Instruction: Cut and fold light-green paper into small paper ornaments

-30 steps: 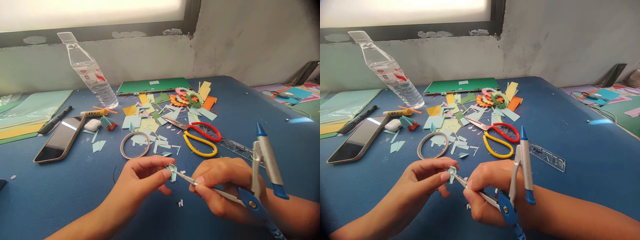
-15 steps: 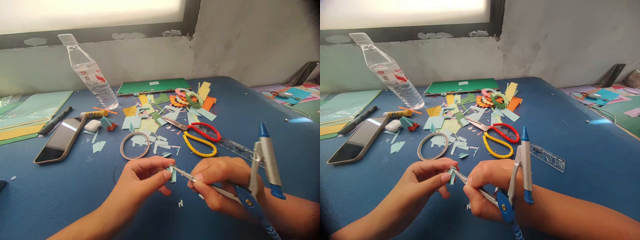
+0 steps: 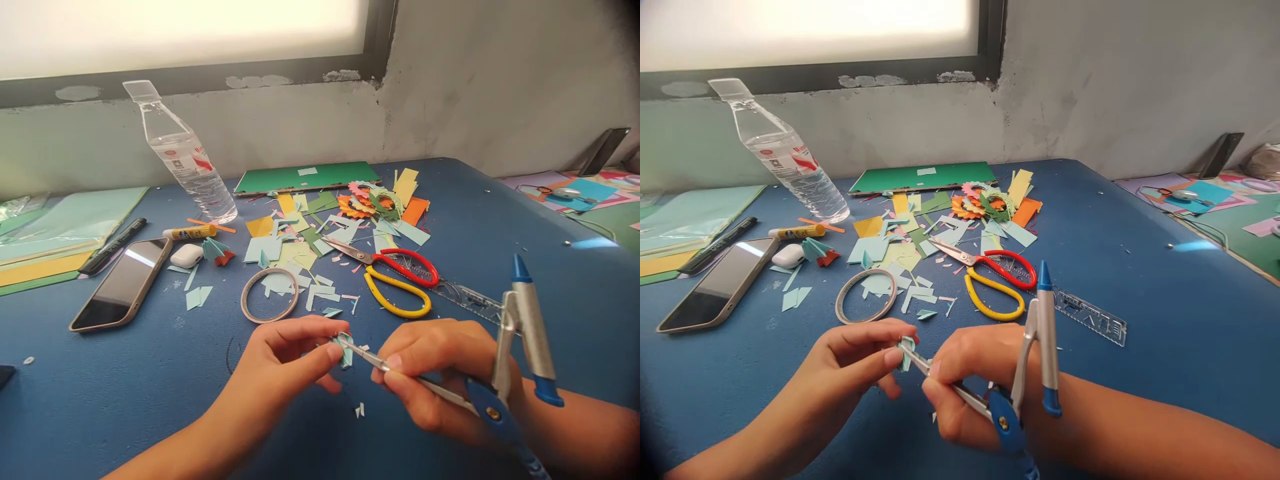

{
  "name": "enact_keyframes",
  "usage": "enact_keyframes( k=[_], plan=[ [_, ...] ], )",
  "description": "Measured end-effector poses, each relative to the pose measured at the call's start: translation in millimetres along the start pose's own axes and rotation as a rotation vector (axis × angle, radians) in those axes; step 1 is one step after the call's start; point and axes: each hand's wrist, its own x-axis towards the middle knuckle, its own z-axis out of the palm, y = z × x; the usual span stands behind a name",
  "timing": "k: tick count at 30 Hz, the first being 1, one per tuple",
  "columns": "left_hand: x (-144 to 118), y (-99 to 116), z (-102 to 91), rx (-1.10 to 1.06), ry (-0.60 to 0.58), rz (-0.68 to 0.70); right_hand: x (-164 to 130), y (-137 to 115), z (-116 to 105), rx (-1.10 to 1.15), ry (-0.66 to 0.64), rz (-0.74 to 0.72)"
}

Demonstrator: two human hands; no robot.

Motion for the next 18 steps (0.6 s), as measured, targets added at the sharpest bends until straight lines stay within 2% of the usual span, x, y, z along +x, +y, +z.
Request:
enact_keyframes(
  k=[4,7,11,13,15,17,18],
  plan=[
    [-1,2,-0.8,0.040,0.075,0.051,-1,-3,-1,-0.046,0.097,-0.005],
    [-4,3,-0.7,0.072,0.086,0.103,1,-1,-7,-0.126,0.171,0.069],
    [-9,3,1.7,0.003,0.070,0.113,9,6,-22,-0.360,0.168,0.161],
    [-9,2,2.1,-0.045,0.047,0.095,13,10,-27,-0.516,0.012,0.299],
    [-8,0,1.0,-0.057,0.024,0.091,16,14,-28,-0.623,-0.233,0.506],
    [-6,-1,-0.8,-0.045,0.045,0.095,18,18,-26,-0.630,-0.425,0.649],
    [-5,-1,-1.7,-0.041,0.046,0.085,19,19,-23,-0.602,-0.468,0.682]
  ],
)
